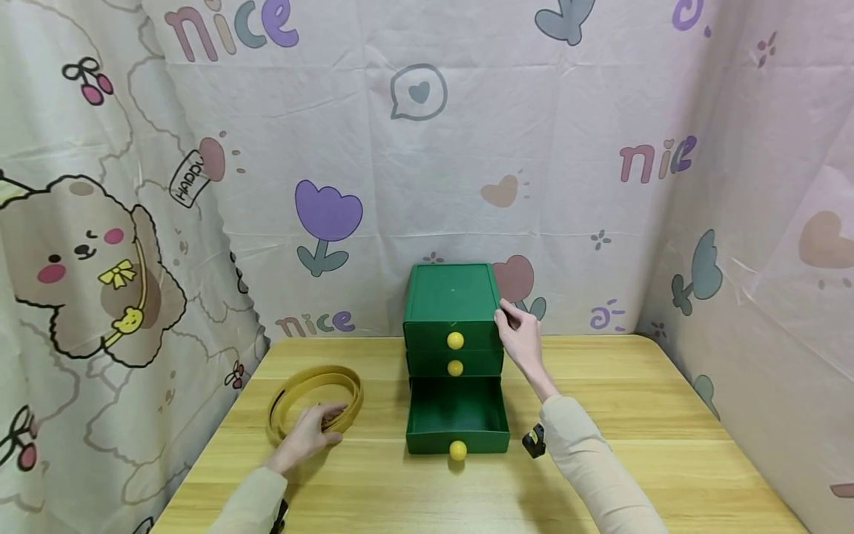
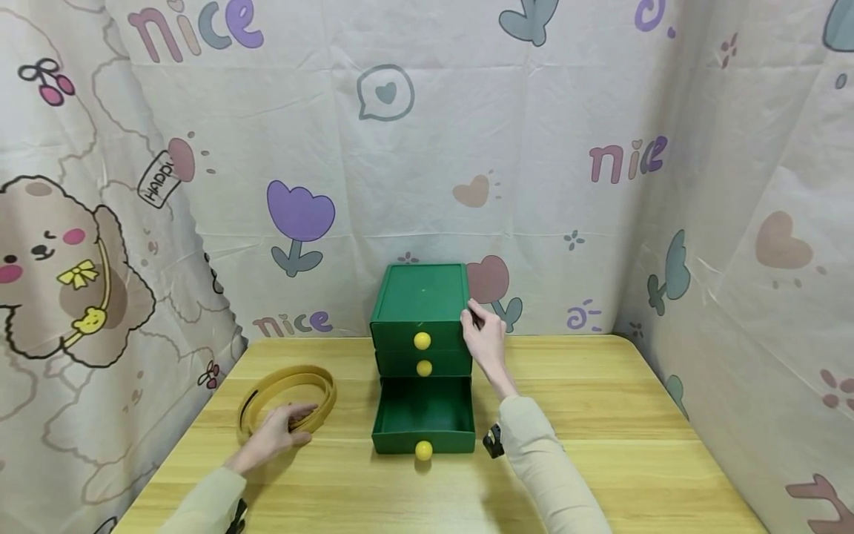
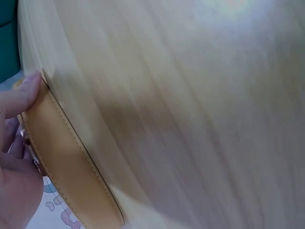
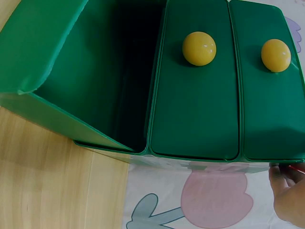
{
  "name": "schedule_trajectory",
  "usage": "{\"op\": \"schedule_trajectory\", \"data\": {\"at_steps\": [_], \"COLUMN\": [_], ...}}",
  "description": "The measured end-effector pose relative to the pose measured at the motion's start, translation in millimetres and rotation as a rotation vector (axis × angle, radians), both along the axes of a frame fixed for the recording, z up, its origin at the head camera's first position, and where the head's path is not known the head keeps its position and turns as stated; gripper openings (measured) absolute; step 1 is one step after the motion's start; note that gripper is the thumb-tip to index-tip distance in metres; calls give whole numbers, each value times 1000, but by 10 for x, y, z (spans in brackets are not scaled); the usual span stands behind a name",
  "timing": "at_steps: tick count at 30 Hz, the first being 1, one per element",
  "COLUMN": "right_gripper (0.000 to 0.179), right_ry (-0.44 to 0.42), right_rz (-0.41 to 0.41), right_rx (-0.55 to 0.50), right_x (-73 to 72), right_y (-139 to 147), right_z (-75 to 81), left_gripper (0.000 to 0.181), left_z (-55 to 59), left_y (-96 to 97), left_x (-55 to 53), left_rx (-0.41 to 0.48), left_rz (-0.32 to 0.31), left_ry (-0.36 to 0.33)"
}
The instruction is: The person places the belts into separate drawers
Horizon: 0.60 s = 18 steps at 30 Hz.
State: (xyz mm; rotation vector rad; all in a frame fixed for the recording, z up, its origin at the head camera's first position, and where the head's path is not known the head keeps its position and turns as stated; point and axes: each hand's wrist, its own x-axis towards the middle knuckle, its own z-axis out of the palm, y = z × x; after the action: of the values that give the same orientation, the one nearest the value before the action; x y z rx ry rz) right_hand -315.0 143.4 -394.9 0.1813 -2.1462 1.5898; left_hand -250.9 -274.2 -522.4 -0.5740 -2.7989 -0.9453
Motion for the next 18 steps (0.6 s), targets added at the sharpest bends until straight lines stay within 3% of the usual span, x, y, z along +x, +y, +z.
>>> {"op": "schedule_trajectory", "data": {"at_steps": [10, 18], "right_gripper": [38, 38], "right_ry": [4, 6], "right_rz": [1, 0], "right_rx": [17, 15], "right_x": [-1, -8], "right_y": [8, 14], "right_z": [-1, 0], "left_gripper": [48, 42], "left_z": [-37, -63], "left_y": [107, 197], "left_x": [-14, -22], "left_rx": [22, -22], "left_rz": [114, 207], "left_ry": [49, 94]}}
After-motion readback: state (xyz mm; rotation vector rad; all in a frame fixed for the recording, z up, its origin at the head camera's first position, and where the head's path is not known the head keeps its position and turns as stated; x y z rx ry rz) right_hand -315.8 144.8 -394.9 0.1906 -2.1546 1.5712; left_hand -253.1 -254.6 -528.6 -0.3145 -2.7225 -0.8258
